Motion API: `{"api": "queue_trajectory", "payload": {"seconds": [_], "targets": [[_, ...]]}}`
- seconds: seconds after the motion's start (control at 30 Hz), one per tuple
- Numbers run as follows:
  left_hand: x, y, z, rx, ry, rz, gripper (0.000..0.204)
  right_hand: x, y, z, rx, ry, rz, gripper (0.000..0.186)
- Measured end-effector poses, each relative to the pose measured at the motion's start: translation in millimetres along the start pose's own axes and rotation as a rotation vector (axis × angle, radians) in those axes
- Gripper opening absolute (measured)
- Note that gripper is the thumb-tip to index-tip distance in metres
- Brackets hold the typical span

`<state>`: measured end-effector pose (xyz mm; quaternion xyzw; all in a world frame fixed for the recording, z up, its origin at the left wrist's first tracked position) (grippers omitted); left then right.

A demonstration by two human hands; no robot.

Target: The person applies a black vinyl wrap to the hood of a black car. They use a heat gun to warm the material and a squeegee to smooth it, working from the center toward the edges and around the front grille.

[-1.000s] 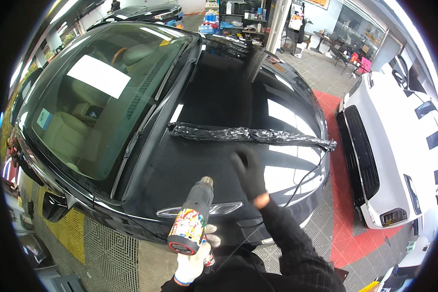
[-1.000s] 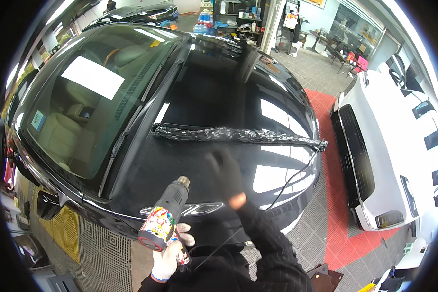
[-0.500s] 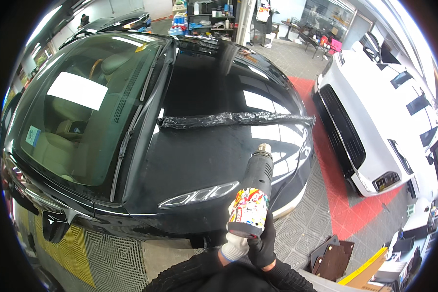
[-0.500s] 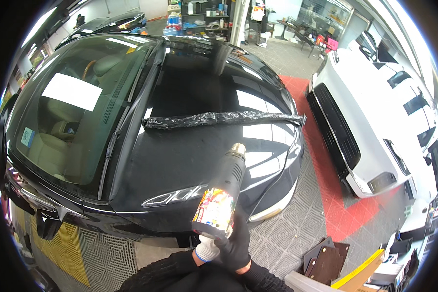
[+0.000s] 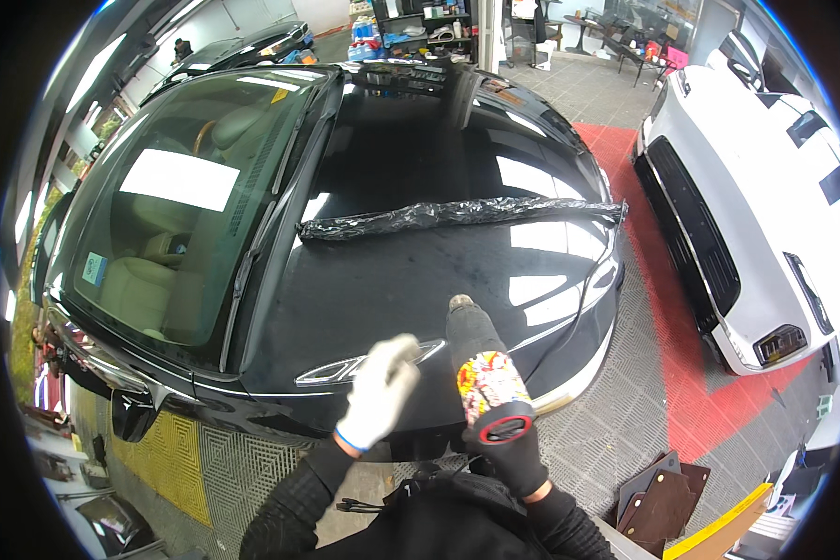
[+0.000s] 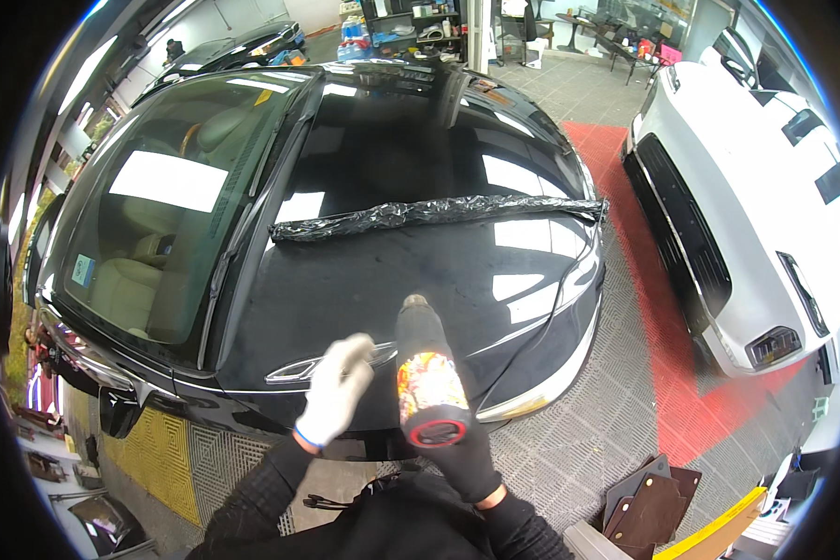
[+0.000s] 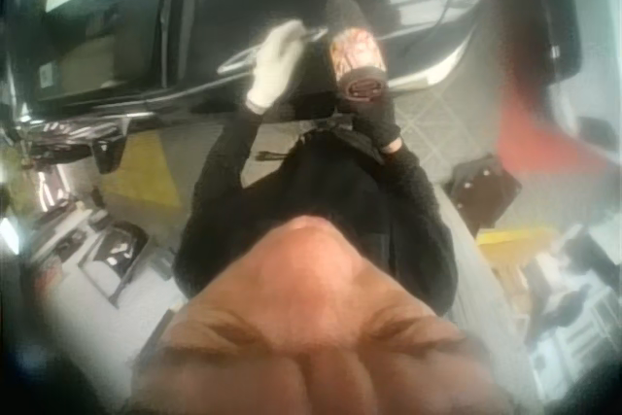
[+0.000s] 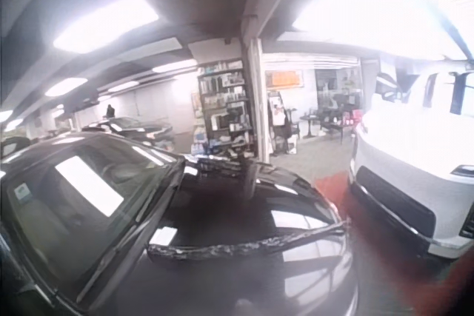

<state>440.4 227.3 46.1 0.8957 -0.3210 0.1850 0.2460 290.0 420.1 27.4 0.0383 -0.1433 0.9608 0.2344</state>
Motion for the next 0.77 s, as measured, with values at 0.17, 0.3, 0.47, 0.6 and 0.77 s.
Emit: {"api": "queue_trajectory", "payload": {"seconds": [0.17, 0.3, 0.47, 0.6, 0.77], "targets": [[35, 107, 28, -0.339, 0.493, -0.124, 0.046, 72, 23, 22, 0.214, -0.272, -0.076, 0.041], [28, 191, 71, -0.503, 0.950, 0.076, 0.066, 108, 30, 29, 0.079, -0.130, -0.140, 0.034], [27, 244, 108, -0.417, 1.257, 0.348, 0.046, 113, 21, 48, 0.235, -0.248, -0.058, 0.036], [48, 286, 110, -0.308, 1.202, 0.456, 0.036, 97, 25, 40, 0.107, -0.308, -0.091, 0.042], [51, 321, 119, -0.156, 0.978, 0.741, 0.044, 57, 37, 34, 0.198, -0.443, -0.101, 0.050]]}}
Point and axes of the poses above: each hand's wrist, its own y-axis towards the middle knuckle, its own x-axis out of the back of the hand, z = x × y, the point moved 6 cm from there along y, towards the middle knuckle, and after that the axes turned 10 degrees about -x, right-handed, at the moved point
